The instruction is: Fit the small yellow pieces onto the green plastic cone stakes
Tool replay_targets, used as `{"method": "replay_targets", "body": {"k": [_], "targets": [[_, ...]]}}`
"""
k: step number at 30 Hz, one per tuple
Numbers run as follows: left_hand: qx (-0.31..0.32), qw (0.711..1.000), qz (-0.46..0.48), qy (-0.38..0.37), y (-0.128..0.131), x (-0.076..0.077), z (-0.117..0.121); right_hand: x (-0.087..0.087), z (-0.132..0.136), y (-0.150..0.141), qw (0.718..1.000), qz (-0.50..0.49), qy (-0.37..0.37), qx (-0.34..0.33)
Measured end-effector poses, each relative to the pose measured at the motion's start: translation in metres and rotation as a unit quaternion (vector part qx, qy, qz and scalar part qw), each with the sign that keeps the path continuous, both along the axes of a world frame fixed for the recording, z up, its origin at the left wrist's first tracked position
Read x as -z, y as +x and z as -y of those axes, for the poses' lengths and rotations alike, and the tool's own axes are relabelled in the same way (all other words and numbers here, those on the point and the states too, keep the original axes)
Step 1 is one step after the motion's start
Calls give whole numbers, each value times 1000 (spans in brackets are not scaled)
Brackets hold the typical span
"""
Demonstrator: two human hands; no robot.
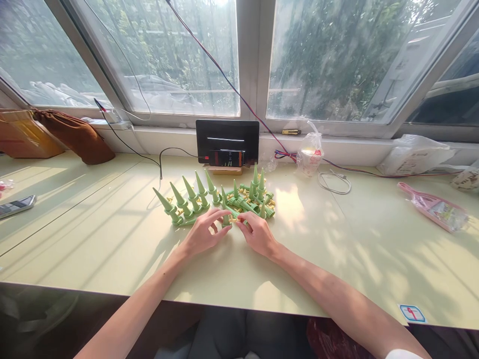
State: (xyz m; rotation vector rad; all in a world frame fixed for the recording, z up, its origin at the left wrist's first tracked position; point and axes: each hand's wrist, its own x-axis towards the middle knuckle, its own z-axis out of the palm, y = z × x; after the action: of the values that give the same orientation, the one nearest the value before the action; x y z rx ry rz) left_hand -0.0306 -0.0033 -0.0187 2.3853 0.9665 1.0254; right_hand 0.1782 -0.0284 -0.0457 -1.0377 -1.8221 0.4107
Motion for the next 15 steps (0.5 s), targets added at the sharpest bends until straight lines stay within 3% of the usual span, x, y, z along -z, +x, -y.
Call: {"method": "replay_targets", "body": {"k": [15], "targets": [[9,1000,-5,2,2,-1,3,-1,-1,1,1000,9,10,-18]]}}
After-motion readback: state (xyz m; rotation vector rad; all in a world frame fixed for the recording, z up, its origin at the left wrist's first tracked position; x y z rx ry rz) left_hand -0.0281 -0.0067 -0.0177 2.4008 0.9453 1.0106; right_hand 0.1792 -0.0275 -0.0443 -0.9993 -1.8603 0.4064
